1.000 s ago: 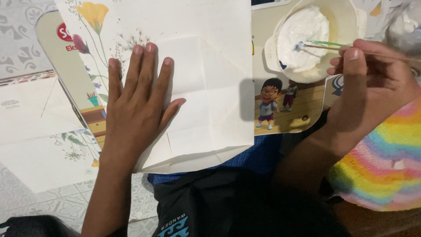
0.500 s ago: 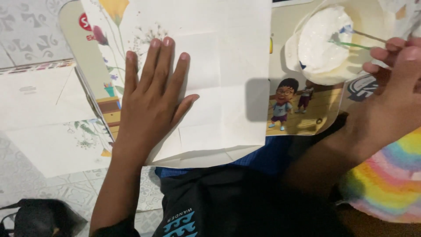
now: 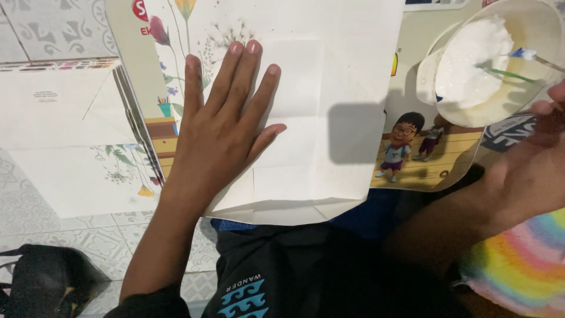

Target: Folding a piece of paper into an envelope and decorating it with blue paint dots using a small stick.

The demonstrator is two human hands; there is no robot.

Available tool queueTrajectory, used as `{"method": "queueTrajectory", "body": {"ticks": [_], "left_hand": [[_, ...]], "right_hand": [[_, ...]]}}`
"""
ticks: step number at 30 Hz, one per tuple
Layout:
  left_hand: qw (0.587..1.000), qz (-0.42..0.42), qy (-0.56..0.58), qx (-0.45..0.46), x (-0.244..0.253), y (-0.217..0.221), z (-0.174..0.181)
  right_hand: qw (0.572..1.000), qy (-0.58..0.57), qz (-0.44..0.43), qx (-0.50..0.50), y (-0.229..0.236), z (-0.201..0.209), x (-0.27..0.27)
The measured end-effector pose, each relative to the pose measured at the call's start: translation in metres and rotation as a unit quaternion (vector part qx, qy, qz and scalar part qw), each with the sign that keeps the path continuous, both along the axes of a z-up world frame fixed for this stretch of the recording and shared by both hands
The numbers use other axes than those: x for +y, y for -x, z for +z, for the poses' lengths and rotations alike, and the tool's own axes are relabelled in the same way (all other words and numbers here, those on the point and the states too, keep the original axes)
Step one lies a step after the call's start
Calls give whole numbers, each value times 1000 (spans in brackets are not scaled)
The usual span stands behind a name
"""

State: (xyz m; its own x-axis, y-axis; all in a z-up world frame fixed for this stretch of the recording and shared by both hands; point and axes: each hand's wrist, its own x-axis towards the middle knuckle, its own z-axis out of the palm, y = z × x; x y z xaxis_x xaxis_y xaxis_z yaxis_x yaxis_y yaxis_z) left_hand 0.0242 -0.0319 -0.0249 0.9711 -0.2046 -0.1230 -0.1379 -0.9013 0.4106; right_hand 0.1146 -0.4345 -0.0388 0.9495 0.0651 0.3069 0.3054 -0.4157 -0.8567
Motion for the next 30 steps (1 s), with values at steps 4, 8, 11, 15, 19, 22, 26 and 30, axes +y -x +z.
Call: {"method": "queueTrajectory", "body": {"ticks": [4, 8, 11, 15, 19, 22, 26, 30], "left_hand": [[1000, 2, 15, -5, 1, 0, 1], [1000, 7, 12, -1, 0, 1, -1], [1000, 7, 7, -6, 0, 0, 0], [1000, 2, -5, -8, 2, 1, -2], [1000, 5, 2, -7, 2, 0, -1], [1000, 3, -3, -15, 2, 0, -2], [1000, 0, 2, -11, 2, 0, -3], [1000, 4, 7, -13, 2, 0, -4]], "right_hand": [[976, -151, -113, 106, 0, 15, 35], [961, -89, 259, 34, -6, 14, 60], [981, -44, 188, -20, -7, 21, 113], [986, -56, 146, 58, 5, 32, 135], [987, -32, 134, 84, 7, 34, 142], [988, -44, 143, 42, 2, 21, 139], [989, -55, 132, 49, 4, 15, 142], [986, -56, 156, 17, -1, 6, 143]]}}
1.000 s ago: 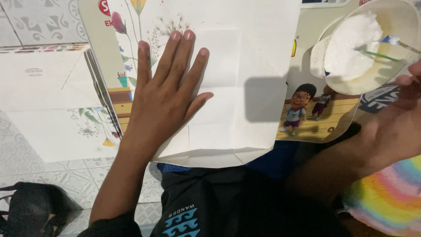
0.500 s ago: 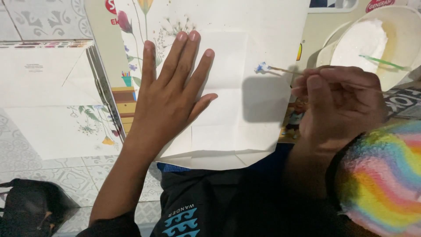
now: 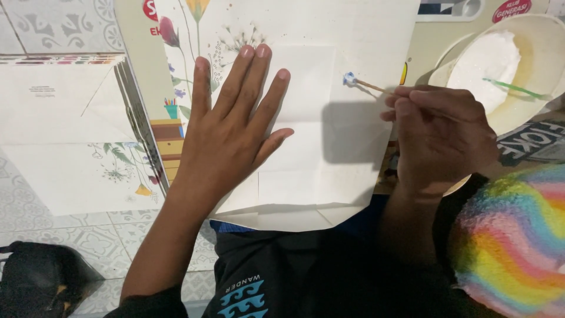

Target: Folding a piece of paper into an envelope and decorating it with blue paint dots using a small stick.

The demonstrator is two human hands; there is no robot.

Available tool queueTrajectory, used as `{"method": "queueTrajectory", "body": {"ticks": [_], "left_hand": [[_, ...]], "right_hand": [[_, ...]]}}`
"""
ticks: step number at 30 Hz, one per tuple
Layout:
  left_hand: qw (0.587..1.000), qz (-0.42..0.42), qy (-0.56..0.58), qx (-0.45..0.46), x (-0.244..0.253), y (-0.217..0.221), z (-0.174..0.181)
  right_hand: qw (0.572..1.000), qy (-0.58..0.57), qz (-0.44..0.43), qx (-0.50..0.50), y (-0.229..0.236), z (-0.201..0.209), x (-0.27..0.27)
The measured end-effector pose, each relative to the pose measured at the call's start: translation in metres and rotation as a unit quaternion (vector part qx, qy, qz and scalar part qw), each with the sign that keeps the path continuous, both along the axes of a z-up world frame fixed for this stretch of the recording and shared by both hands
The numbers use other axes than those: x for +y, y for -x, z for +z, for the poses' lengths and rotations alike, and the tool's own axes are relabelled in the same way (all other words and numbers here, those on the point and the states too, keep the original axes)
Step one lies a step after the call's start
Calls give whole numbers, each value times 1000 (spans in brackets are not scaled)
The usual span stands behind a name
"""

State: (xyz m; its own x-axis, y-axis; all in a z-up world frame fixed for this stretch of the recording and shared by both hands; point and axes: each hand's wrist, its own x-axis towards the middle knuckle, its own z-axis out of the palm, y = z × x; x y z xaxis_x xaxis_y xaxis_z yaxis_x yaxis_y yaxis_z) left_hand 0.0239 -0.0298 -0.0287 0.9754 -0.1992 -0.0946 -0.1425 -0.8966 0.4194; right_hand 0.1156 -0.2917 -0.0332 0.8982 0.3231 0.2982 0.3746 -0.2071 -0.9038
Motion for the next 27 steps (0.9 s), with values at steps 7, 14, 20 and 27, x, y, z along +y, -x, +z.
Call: {"method": "queueTrajectory", "body": {"ticks": [7, 14, 20, 27], "left_hand": [[1000, 1, -5, 3, 0, -1, 2], [1000, 2, -17, 16, -1, -1, 0], [999, 0, -30, 21, -2, -1, 0], [1000, 1, -28, 13, -2, -1, 1]], "right_hand": [[1000, 8, 8, -10, -1, -1, 2], [1000, 10, 11, 1, -1, -3, 6], [993, 94, 12, -67, 0, 6, 8], [998, 54, 11, -37, 1, 0, 3]]}}
